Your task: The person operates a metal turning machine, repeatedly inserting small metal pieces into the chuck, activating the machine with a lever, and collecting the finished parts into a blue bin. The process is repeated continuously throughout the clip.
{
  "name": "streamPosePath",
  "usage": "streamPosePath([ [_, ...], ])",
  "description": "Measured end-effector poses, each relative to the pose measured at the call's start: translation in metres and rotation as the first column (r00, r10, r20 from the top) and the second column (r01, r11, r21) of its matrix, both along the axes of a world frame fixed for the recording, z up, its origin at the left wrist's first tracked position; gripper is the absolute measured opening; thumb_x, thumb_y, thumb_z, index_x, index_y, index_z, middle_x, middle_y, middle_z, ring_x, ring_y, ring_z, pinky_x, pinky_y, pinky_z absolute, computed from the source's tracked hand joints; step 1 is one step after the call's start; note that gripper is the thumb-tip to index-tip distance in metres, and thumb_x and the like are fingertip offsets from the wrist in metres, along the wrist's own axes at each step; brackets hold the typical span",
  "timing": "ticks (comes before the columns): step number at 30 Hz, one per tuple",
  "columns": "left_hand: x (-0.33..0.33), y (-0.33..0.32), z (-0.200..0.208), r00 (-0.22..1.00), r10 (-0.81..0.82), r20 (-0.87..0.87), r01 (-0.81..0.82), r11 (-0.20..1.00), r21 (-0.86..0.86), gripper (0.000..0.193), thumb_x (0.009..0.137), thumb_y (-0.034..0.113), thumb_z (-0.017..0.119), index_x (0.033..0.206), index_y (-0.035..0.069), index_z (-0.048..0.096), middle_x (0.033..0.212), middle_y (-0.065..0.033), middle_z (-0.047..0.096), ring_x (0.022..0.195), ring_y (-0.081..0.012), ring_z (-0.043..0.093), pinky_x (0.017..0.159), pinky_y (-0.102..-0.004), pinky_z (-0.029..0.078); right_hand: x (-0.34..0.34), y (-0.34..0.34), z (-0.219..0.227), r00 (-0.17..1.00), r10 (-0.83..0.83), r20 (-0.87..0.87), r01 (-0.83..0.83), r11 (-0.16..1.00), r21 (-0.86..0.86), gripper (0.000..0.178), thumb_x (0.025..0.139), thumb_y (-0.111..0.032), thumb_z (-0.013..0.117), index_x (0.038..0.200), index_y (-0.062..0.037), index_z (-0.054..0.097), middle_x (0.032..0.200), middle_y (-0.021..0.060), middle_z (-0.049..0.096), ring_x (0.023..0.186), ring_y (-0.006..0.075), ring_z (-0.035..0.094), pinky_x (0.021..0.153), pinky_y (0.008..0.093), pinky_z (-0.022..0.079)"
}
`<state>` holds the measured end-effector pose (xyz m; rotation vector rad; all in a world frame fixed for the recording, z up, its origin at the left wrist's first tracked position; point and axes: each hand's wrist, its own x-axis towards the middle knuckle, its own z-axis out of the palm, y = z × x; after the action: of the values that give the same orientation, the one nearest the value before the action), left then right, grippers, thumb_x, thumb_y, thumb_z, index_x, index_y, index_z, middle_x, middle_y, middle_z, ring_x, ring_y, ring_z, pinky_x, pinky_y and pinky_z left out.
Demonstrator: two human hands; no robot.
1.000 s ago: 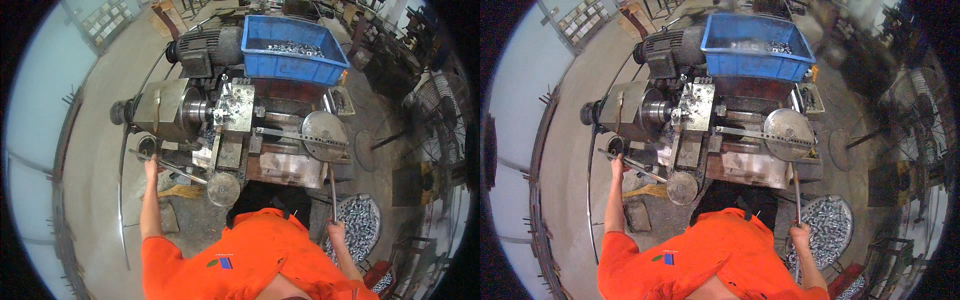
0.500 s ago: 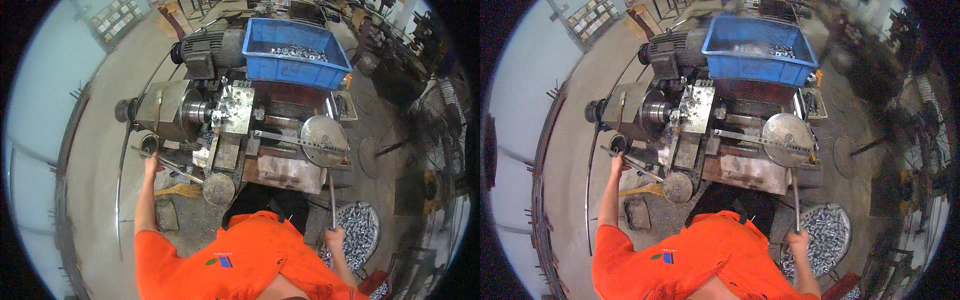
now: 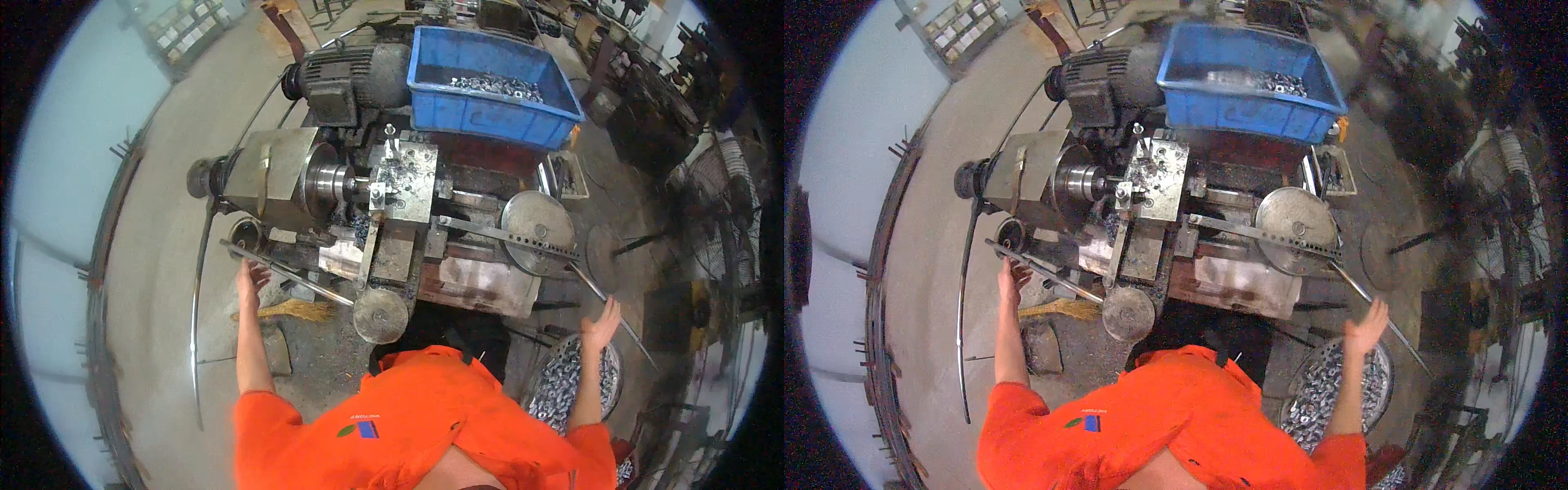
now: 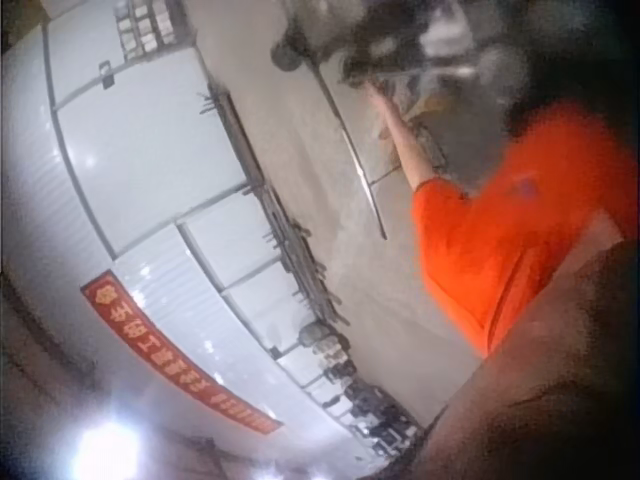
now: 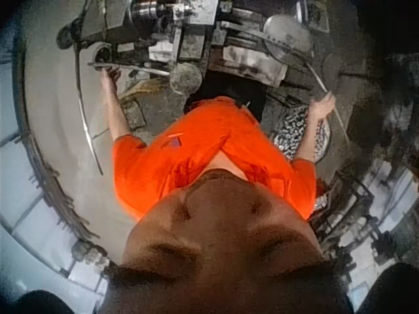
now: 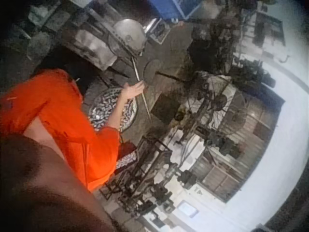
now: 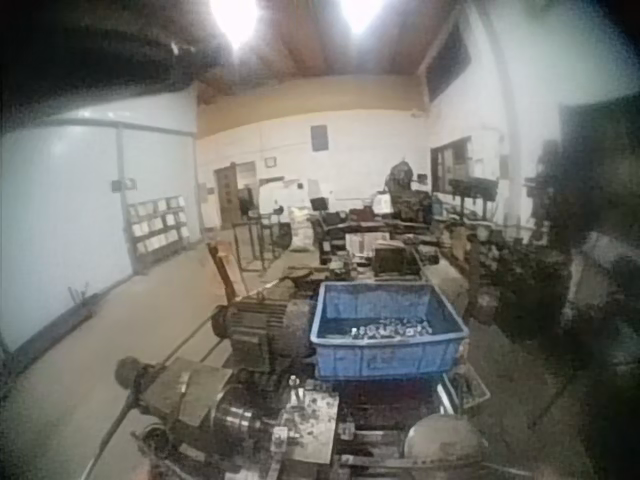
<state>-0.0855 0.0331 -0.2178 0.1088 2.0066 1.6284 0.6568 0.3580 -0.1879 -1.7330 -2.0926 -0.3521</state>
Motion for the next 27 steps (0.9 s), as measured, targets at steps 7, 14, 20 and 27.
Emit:
streamPosePath([
  [7,0.035,0.014,-0.051,0.503,-0.836,-0.218,0.117,0.316,-0.941,0.044,0.077,0.047,0.052,0.09,0.006,0.061,0.089,-0.0163,0.062,0.085,-0.0308,0.06,0.073,-0.0384,0.047,-0.056,-0.076,-0.007,0.933,0.042,-0.357,-0.175,0.921,-0.349,0.055,0.056,-0.011,0.057,0.11,0.0008,0.052,0.115,0.0205,0.049,0.106,0.0347,0.047,0.092,0.0367,0.035],
  [14,0.093,0.033,-0.126,0.728,-0.443,-0.523,-0.006,0.759,-0.651,0.044,0.079,0.044,0.049,0.094,0.003,0.059,0.091,-0.0186,0.06,0.087,-0.0331,0.058,0.072,-0.0406,0.047,-0.094,-0.085,-0.004,0.893,0.142,-0.427,-0.334,0.845,-0.417,0.034,0.054,-0.011,0.058,0.086,-0.0009,0.062,0.087,0.017,0.061,0.082,0.0318,0.059,0.074,0.0348,0.047],
  [20,0.034,0.006,-0.077,0.465,-0.885,0.01,0.175,0.081,-0.981,0.042,0.079,0.044,0.049,0.097,0.006,0.057,0.097,-0.0151,0.059,0.093,-0.0312,0.056,0.076,-0.0407,0.046,-0.122,-0.05,0.048,0.888,0.183,-0.422,-0.373,0.823,-0.427,0.033,0.054,-0.008,0.058,0.086,-0.0015,0.063,0.084,0.0163,0.062,0.078,0.0305,0.06,0.072,0.0344,0.047],
  [27,0.02,-0.008,-0.082,0.482,-0.876,-0.025,0.386,0.238,-0.891,0.049,0.075,0.043,0.056,0.105,0.003,0.055,0.096,-0.0156,0.061,0.089,-0.0303,0.058,0.073,-0.0383,0.046,-0.22,0.007,0.131,0.733,0.515,-0.445,-0.634,0.754,-0.171,0.032,0.055,-0.007,0.059,0.087,-0.0036,0.062,0.085,0.0145,0.061,0.079,0.0301,0.059,0.071,0.036,0.046],
])
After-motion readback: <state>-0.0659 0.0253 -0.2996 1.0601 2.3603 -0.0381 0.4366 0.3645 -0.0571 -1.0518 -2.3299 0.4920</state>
